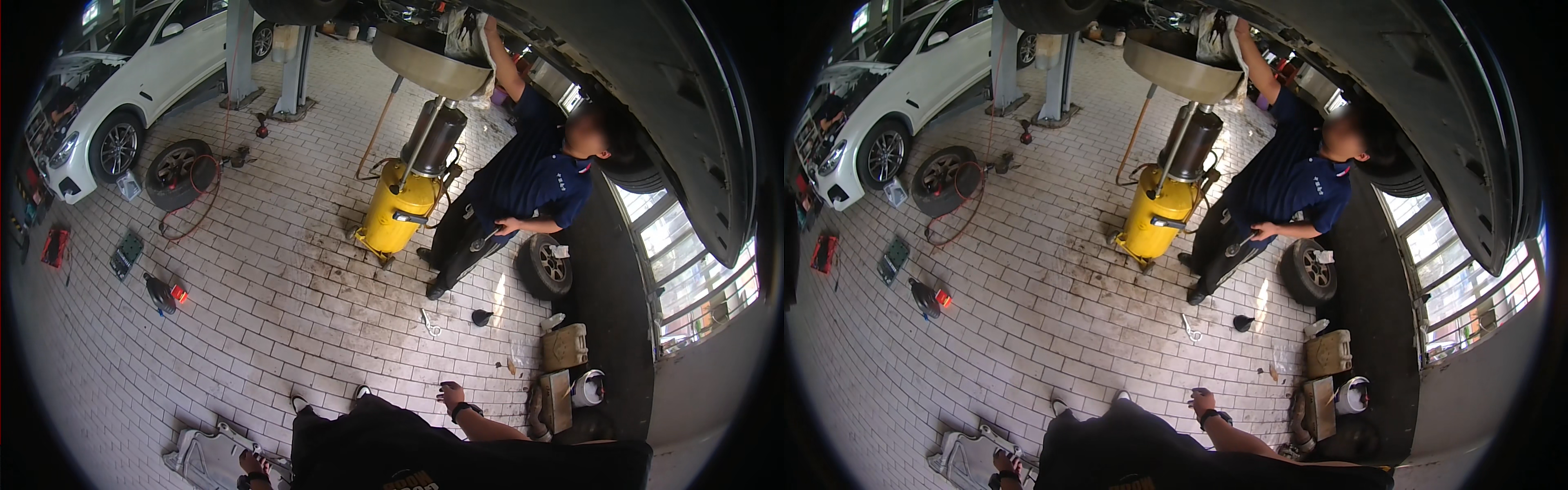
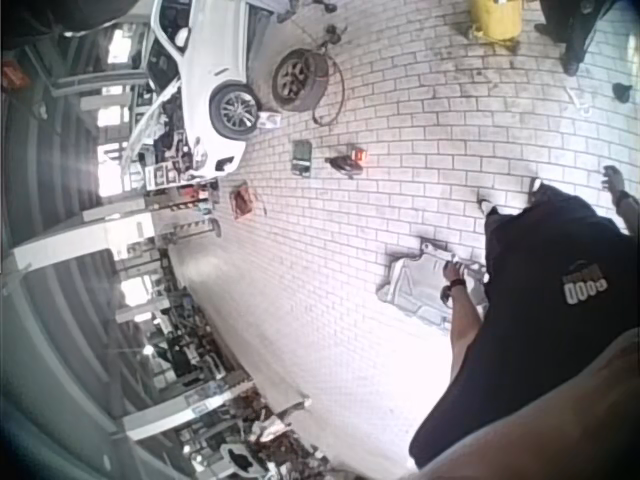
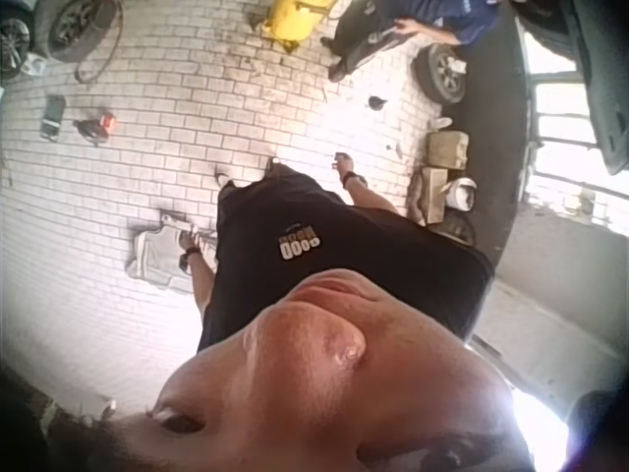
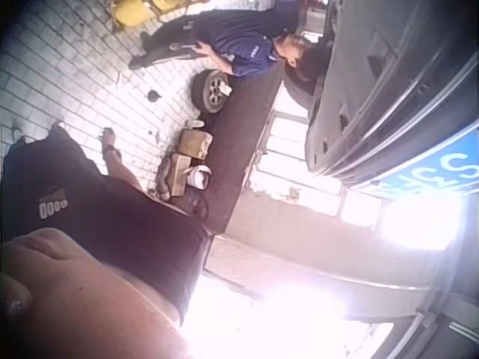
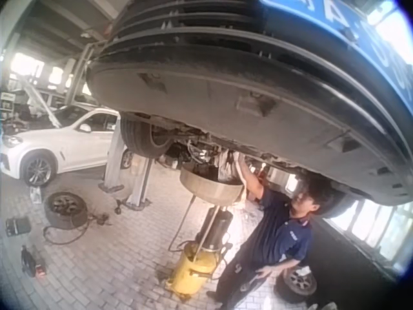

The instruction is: Inspecting vehicle tires and assisting with an oil change procedure in a service bay.

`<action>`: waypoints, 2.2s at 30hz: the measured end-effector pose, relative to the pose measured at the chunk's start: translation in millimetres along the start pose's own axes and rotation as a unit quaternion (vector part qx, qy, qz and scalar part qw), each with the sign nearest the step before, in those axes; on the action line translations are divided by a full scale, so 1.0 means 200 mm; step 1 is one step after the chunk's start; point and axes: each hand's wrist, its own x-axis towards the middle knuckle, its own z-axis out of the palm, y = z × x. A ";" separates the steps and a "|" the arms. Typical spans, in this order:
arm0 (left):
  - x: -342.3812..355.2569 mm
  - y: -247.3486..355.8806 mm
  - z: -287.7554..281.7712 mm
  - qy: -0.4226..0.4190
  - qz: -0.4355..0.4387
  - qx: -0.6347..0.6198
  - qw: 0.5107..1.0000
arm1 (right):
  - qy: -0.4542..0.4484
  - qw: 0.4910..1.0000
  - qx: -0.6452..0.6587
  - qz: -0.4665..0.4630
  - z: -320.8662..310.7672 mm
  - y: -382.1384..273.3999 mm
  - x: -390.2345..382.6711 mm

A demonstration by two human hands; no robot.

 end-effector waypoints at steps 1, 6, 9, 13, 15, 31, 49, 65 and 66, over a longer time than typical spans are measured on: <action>0.00 0.00 0.00 0.001 -0.006 0.002 1.000 | 0.001 1.000 -0.002 -0.002 0.00 0.00 0.00; -0.03 0.01 0.01 -0.003 -0.005 0.006 1.000 | 0.006 1.000 -0.004 0.004 -0.01 0.03 0.02; -0.04 0.02 0.02 -0.012 0.013 -0.012 1.000 | 0.005 1.000 -0.001 0.006 -0.01 0.04 0.02; 0.01 -0.02 -0.02 0.001 0.013 -0.011 1.000 | -0.001 1.000 -0.004 0.009 0.00 0.03 0.01; 0.03 -0.02 -0.02 0.005 0.018 -0.012 1.000 | -0.002 1.000 -0.006 0.009 0.01 0.02 0.01; -0.03 -0.02 -0.02 0.011 0.012 -0.047 0.999 | -0.006 1.000 -0.009 0.016 0.01 0.01 0.00; -0.04 -0.03 0.01 0.023 -0.003 -0.021 0.999 | -0.010 1.000 0.001 -0.002 0.01 -0.01 0.03; 0.26 -0.30 -0.03 -0.050 0.012 -0.046 0.998 | -0.053 0.996 -0.024 0.061 -0.10 0.13 0.20; 0.16 -0.26 0.00 -0.041 0.015 -0.060 0.997 | -0.067 0.996 -0.032 0.056 -0.07 0.08 0.23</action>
